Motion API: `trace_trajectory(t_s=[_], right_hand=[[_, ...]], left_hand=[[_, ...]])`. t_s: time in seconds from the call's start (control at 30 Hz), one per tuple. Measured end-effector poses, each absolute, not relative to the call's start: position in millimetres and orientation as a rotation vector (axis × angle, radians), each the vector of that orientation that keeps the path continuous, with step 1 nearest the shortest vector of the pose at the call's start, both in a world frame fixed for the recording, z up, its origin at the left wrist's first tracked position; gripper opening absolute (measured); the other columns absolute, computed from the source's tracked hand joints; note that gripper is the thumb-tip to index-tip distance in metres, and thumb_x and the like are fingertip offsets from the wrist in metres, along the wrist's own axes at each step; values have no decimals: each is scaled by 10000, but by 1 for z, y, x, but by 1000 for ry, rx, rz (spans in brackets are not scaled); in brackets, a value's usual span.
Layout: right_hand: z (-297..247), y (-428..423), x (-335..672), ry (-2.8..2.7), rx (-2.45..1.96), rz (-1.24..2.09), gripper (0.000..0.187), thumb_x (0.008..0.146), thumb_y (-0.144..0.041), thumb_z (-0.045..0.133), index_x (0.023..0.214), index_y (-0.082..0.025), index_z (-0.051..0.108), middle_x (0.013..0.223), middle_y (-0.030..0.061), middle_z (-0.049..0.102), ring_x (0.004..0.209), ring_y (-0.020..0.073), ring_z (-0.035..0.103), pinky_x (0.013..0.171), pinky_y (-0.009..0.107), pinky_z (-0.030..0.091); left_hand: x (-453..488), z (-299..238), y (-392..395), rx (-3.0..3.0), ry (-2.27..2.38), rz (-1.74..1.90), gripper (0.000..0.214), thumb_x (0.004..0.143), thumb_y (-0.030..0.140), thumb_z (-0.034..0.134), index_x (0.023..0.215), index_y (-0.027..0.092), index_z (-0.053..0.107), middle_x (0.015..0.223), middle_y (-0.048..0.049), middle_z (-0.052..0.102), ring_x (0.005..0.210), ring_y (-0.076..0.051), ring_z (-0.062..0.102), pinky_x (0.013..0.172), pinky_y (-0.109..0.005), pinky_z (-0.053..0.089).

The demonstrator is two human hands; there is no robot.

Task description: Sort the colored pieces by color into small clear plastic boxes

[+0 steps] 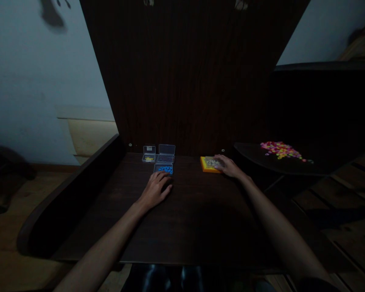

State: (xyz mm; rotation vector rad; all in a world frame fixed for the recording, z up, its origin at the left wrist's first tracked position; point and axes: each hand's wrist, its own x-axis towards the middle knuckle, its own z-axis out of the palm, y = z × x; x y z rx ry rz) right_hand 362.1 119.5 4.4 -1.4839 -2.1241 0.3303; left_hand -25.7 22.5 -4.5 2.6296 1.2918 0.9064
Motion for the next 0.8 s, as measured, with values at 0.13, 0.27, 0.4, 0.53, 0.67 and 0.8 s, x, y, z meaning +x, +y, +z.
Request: trace_trajectory(t_s=[0.13,0.27,0.4,0.53,0.67,0.8], right_hand=[[1,123,362,-2100,-1495,331,428,781,-223,647,1206,-205,609,1382,117,547,1350,295,434,1120,527,331],[1,125,362,-2119,-1509,331,466,781,-222,653,1243,-198,597,1415,125,520,1380,301,392,1133,532,308],[4,124,365,-2143,-1536,297,604,748,-243,697,1328,-179,545,1456,150,470,1409,320,337,1140,539,285],[10,116,363,-2143,-1500,202,676,738,-308,722,1371,-200,511,1493,142,423,1428,336,288,1136,576,262],[17,99,346,-2113,-1413,125,571,795,-350,674,1339,-233,545,1464,106,467,1418,317,309,1135,581,263],[19,79,317,-2104,-1294,86,462,843,-353,619,1292,-251,582,1412,92,520,1396,295,344,1125,573,290]], left_hand=[[-28,-6,25,2616,1398,945,275,913,315,490,1140,214,609,1237,-101,605,1201,-286,494,1045,-498,402],[-29,-7,28,2598,1486,971,271,902,299,490,1130,206,604,1235,-113,595,1202,-304,482,1033,-512,408],[-33,-11,31,2553,1564,981,311,887,297,511,1172,195,583,1250,-127,577,1197,-319,474,1010,-526,425],[-36,-16,36,2493,1633,991,406,872,324,540,1256,191,541,1267,-143,557,1198,-334,466,993,-546,439],[-38,-19,40,2458,1632,960,351,886,360,514,1165,166,600,1174,-146,590,1147,-326,492,1002,-534,448],[-37,-21,41,2440,1589,966,314,895,359,496,1105,164,625,1120,-144,597,1131,-323,483,995,-525,464]])
